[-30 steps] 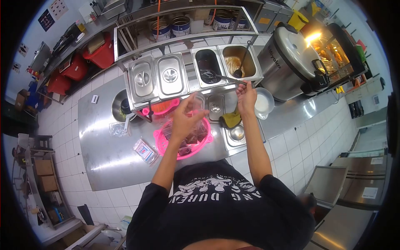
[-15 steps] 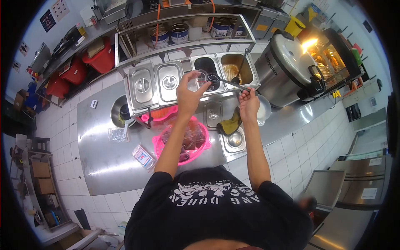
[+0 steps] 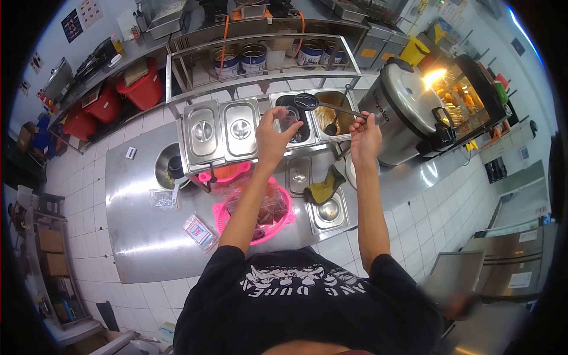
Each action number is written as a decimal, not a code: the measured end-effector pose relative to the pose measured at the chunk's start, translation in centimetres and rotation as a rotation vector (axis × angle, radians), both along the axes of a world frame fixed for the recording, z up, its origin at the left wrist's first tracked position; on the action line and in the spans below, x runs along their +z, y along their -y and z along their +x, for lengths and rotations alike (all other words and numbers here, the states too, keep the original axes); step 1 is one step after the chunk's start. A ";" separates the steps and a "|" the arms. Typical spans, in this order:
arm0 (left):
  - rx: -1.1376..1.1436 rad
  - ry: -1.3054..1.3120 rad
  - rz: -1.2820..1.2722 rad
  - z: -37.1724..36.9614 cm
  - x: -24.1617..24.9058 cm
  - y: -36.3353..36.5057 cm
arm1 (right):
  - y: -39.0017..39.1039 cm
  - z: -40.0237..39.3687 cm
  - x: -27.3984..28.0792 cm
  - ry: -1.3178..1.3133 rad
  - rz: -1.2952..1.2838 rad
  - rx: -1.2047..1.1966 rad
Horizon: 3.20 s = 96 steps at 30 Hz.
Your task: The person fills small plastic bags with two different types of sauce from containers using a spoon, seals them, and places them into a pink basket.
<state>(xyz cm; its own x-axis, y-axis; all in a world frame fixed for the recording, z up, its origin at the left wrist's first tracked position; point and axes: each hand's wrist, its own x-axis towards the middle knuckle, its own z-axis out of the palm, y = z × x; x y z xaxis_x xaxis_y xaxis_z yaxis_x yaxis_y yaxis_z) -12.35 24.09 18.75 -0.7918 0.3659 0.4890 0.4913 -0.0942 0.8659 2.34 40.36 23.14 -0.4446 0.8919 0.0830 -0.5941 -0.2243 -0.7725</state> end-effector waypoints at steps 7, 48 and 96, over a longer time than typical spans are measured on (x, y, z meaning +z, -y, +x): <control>-0.001 -0.008 0.002 -0.2 -0.3 -0.3 | 0.1 -0.3 1.6 0.033 0.106 0.005; -0.049 0.087 0.052 -0.6 0.1 -0.7 | 0.4 -2.3 -1.9 0.203 0.258 -0.171; -0.261 0.549 -0.229 7.4 -7.0 23.5 | 22.7 2.9 -9.7 0.599 0.709 0.694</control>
